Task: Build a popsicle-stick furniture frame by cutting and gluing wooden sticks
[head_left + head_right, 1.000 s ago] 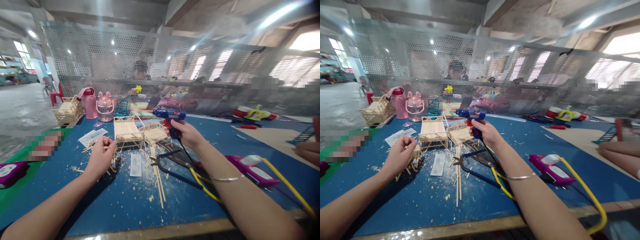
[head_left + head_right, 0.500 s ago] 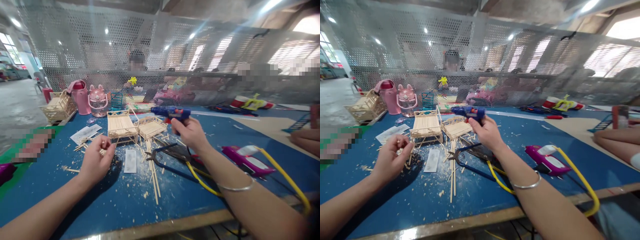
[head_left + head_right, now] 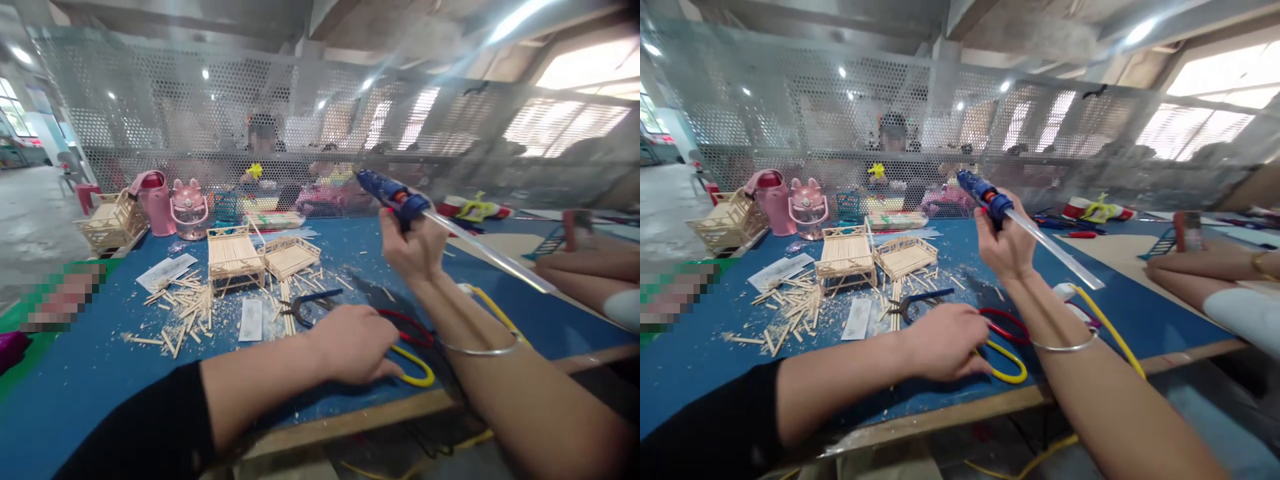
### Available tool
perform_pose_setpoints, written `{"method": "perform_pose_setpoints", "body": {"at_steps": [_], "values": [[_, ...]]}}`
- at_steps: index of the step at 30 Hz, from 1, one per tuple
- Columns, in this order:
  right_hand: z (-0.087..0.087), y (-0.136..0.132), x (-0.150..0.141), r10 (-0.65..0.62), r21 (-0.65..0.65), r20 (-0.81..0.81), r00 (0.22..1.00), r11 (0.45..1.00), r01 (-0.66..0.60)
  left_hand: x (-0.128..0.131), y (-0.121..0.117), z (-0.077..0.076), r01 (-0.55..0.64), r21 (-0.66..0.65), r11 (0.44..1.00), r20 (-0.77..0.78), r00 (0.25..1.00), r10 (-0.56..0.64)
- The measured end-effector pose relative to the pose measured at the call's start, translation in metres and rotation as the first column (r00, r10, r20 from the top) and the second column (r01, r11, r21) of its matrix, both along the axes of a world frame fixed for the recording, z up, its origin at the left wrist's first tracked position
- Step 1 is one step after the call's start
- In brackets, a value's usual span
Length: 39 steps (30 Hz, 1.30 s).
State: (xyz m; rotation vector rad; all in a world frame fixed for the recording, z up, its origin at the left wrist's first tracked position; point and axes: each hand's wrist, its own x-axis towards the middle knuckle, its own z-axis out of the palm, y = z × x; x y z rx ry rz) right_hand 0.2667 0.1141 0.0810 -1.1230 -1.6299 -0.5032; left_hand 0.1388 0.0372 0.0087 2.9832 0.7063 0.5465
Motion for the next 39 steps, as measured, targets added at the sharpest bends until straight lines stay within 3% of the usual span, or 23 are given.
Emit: {"method": "perform_pose_setpoints", "body": {"at_steps": [1, 5, 12, 17, 19, 20, 23, 24, 25, 27, 29, 33, 35, 39], "values": [[0.001, 0.000, -0.003, 0.002, -0.019, -0.012, 1.000, 1.000, -0.003, 0.014, 0.004, -0.003, 0.058, 0.003, 0.998, -0.032, 0.998, -0.058], [0.005, -0.004, -0.005, 0.015, -0.078, -0.044, 0.999, 0.997, -0.018, 0.034, 0.013, -0.012, 0.014, -0.112, 0.994, -0.148, 0.989, -0.031], [-0.004, -0.006, 0.003, 0.125, -0.080, 0.068, 0.990, 0.990, -0.119, -0.010, 0.008, -0.009, 0.014, -0.078, 0.997, -0.179, 0.983, -0.028], [-0.007, -0.012, -0.009, 0.242, -0.175, 0.099, 0.965, 0.959, -0.223, -0.035, 0.004, -0.023, -0.059, -0.047, 0.997, -0.086, 0.995, 0.055], [-0.004, -0.015, -0.018, 0.332, -0.307, 0.081, 0.940, 0.905, -0.294, -0.046, -0.004, -0.023, -0.087, -0.064, 0.994, 0.014, 0.996, 0.088], [-0.003, -0.016, -0.023, 0.387, -0.399, 0.055, 0.920, 0.854, -0.335, -0.054, -0.010, -0.021, -0.091, -0.075, 0.993, 0.073, 0.993, 0.097], [-0.001, -0.016, -0.037, 0.537, -0.629, -0.090, 0.839, 0.623, -0.466, -0.089, -0.027, -0.009, -0.095, -0.073, 0.993, 0.326, 0.939, 0.113], [-0.002, -0.014, -0.041, 0.566, -0.664, -0.133, 0.813, 0.558, -0.497, -0.104, -0.030, -0.005, -0.193, -0.088, 0.977, 0.437, 0.874, 0.212], [-0.004, -0.013, -0.045, 0.590, -0.686, -0.159, 0.791, 0.511, -0.519, -0.119, -0.031, -0.003, -0.327, -0.093, 0.940, 0.571, 0.756, 0.320], [-0.012, -0.010, -0.052, 0.616, -0.698, -0.171, 0.769, 0.475, -0.535, -0.147, -0.027, -0.004, -0.568, -0.175, 0.804, 0.708, 0.495, 0.504], [-0.022, -0.009, -0.057, 0.610, -0.680, -0.162, 0.775, 0.501, -0.536, -0.169, -0.016, -0.009, -0.653, -0.270, 0.708, 0.702, 0.369, 0.609], [-0.037, -0.012, -0.063, 0.566, -0.604, -0.113, 0.817, 0.613, -0.509, -0.186, 0.007, -0.022, -0.642, -0.417, 0.643, 0.542, 0.393, 0.743], [-0.040, -0.013, -0.064, 0.557, -0.586, -0.080, 0.826, 0.644, -0.491, -0.187, 0.013, -0.024, -0.630, -0.453, 0.631, 0.535, 0.373, 0.758], [-0.042, -0.018, -0.060, 0.557, -0.582, -0.040, 0.829, 0.662, -0.473, -0.190, 0.014, -0.019, -0.543, -0.519, 0.661, 0.600, 0.320, 0.733]]}}
